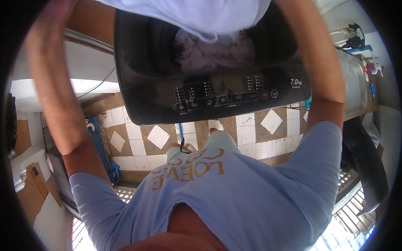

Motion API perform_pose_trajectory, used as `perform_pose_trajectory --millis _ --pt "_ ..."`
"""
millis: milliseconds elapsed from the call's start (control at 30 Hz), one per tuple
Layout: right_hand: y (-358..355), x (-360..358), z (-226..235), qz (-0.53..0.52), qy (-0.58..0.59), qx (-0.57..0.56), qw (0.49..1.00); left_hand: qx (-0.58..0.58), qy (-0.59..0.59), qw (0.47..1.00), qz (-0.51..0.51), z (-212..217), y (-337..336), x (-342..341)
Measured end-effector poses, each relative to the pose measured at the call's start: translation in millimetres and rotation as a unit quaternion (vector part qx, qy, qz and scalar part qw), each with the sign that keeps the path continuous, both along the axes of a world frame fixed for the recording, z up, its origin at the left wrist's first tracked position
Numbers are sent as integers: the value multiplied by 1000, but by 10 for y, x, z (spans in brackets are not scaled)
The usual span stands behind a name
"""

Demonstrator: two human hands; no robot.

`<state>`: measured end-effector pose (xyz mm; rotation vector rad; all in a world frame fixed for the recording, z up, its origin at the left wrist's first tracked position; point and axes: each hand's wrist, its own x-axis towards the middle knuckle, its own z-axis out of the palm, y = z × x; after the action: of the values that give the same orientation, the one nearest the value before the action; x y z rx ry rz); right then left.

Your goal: The person takes a white shirt from a top-loading washing machine, places it in a sink filled with water, and scrubs the fabric by hand several times before rinsing it and moving it back toward the washing machine.

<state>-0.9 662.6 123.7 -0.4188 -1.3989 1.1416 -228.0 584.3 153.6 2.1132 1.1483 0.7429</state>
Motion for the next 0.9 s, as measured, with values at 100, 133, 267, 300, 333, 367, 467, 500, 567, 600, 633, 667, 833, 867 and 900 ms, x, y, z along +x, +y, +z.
perform_pose_trajectory --millis 100,133,267,300,333,367,467,500,567,600,633,667,833,867,900 --pt "94 -26 -1105 55 -348 -83 932 -111 4 993 -42 -443 103 -140" --pt "49 -92 -1275 102 -576 -38 810 -128 43 991 -24 -535 50 -272" --pt "11 -152 -1547 261 -854 -7 451 95 111 988 56 -782 -404 -839" --pt "32 -154 -1557 229 -818 -67 522 74 46 993 78 -812 -477 -1039" --pt "40 -176 -1556 194 -774 -124 589 54 -17 993 101 -776 -579 -1212" --pt "60 -229 -1603 169 -783 -154 578 33 -80 989 121 -763 -679 -1408" --pt "2 -612 -1831 116 -840 -248 470 -28 -105 988 112 -940 -1038 -2095" --pt "-40 -691 -1970 143 -802 -310 489 -68 -136 977 150 -1036 -1204 -2282" --pt "-24 -574 -2502 222 -739 -280 571 -108 -199 956 185 -1303 -1494 -2683" --pt "39 -493 -2827 278 -748 -182 574 -119 -229 948 187 -1511 -1628 -2906" --pt "87 -383 -3116 317 -749 -83 576 -145 -260 933 202 -1759 -1753 -3120" --pt "134 -381 -3141 334 -759 -60 556 -173 -286 916 223 -2029 -1896 -3333" --pt "-86 -1102 -2078 88 -667 -330 662 -285 -289 842 355 -2905 -2718 -4130" --pt "-110 -1329 -1789 19 -653 -340 677 -288 -286 839 362 -3002 -2828 -4277" --pt "-26 -903 -1639 31 -551 -218 805 -291 -287 837 363 -3006 -2811 -4362"
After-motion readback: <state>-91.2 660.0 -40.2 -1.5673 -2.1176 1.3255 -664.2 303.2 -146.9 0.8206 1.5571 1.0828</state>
